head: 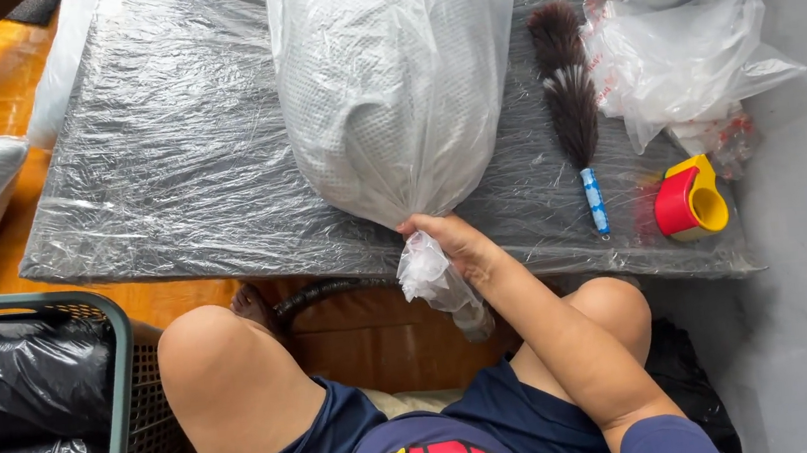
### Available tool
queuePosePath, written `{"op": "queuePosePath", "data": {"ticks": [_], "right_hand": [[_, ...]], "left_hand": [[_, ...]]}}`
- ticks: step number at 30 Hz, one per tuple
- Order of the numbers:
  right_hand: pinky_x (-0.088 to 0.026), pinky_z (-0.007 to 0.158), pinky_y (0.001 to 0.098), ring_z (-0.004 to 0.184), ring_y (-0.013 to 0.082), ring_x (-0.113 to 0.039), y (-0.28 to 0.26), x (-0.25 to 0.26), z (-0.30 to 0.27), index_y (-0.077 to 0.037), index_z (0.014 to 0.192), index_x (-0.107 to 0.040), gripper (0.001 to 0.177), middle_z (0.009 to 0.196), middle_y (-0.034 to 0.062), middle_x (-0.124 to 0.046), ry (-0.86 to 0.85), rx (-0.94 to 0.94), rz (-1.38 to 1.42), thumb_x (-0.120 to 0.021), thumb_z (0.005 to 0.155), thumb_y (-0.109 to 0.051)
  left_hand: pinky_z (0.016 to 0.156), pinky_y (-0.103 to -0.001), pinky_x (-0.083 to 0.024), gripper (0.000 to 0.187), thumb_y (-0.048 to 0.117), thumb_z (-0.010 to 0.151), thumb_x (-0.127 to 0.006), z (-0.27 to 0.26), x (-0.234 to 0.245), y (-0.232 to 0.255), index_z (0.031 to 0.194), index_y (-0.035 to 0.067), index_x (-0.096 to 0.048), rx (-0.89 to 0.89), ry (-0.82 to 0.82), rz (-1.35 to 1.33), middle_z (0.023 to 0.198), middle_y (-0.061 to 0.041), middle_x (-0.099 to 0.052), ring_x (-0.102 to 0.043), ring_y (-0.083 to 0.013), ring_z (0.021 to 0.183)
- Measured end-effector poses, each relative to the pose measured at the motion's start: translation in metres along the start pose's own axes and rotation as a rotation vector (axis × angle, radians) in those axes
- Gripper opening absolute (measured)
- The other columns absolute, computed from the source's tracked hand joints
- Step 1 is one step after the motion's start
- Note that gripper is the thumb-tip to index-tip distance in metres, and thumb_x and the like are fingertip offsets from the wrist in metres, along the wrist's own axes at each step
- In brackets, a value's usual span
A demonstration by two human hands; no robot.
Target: The person sits on the floor and uses a feather duster to wipe the surface of a bubble-wrapped package. After dusting, they fold the open end of the package and secure it with a plastic tie.
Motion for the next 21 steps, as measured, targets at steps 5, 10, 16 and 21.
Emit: {"op": "queuePosePath", "data": {"ticks": [5, 10, 16, 21], "right_hand": [[-0.047, 0.043, 0.0273, 0.043, 0.0132, -0.058, 0.007, 0.005, -0.009, 0.001, 0.078, -0.067, 0.012, 0.056, 0.0093, -0.06, 0.014, -0.018, -0.013, -0.075, 0.069, 0.002], [-0.046, 0.067, 0.0261, 0.067, 0.0147, -0.057, 0.012, 0.015, 0.0, -0.012, 0.079, -0.073, 0.014, 0.075, 0.002, -0.062, 0.11, -0.177, -0.329, -0.079, 0.076, -0.024], [-0.056, 0.057, 0.0341, 0.058, 0.0187, -0.066, 0.033, 0.031, 0.024, 0.006, 0.1, -0.068, 0.034, 0.072, 0.0149, -0.068, 0.04, -0.017, -0.045, -0.077, 0.068, 0.004], [-0.058, 0.084, 0.0488, 0.088, 0.0295, -0.069, 0.065, 0.059, 0.057, 0.009, 0.146, -0.047, 0.087, 0.11, 0.0245, -0.068, 0.047, -0.081, -0.067, -0.085, 0.069, -0.003]], "left_hand": [[0.065, -0.034, -0.045, 0.064, 0.075, 0.093, -0.047, -0.008, 0.043, 0.032, 0.058, 0.021, -0.051, -0.1, -0.053, 0.089, 0.061, -0.001, -0.059, -0.061, -0.0207, 0.062], [0.06, -0.033, -0.048, 0.068, 0.079, 0.091, -0.048, -0.032, 0.112, 0.082, 0.051, 0.024, -0.055, -0.179, -0.097, 0.175, 0.054, 0.002, -0.064, -0.066, -0.0184, 0.055], [0.085, -0.047, -0.058, 0.061, 0.056, 0.097, -0.059, 0.015, 0.237, 0.244, 0.144, 0.017, -0.055, -0.761, 0.717, -0.468, 0.122, -0.005, -0.065, -0.068, -0.0302, 0.113], [0.125, -0.058, -0.014, 0.103, 0.08, 0.092, -0.049, 0.078, 0.282, 0.336, 0.158, 0.001, -0.037, -0.738, 0.821, -0.457, 0.161, -0.031, -0.03, -0.02, -0.0448, 0.155]]}}
Point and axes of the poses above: each hand's wrist, its own z-axis towards the middle knuckle, its own x-axis out of the back of the hand, y = z × x, the point moved 2 cm from there along z, towards the middle knuckle
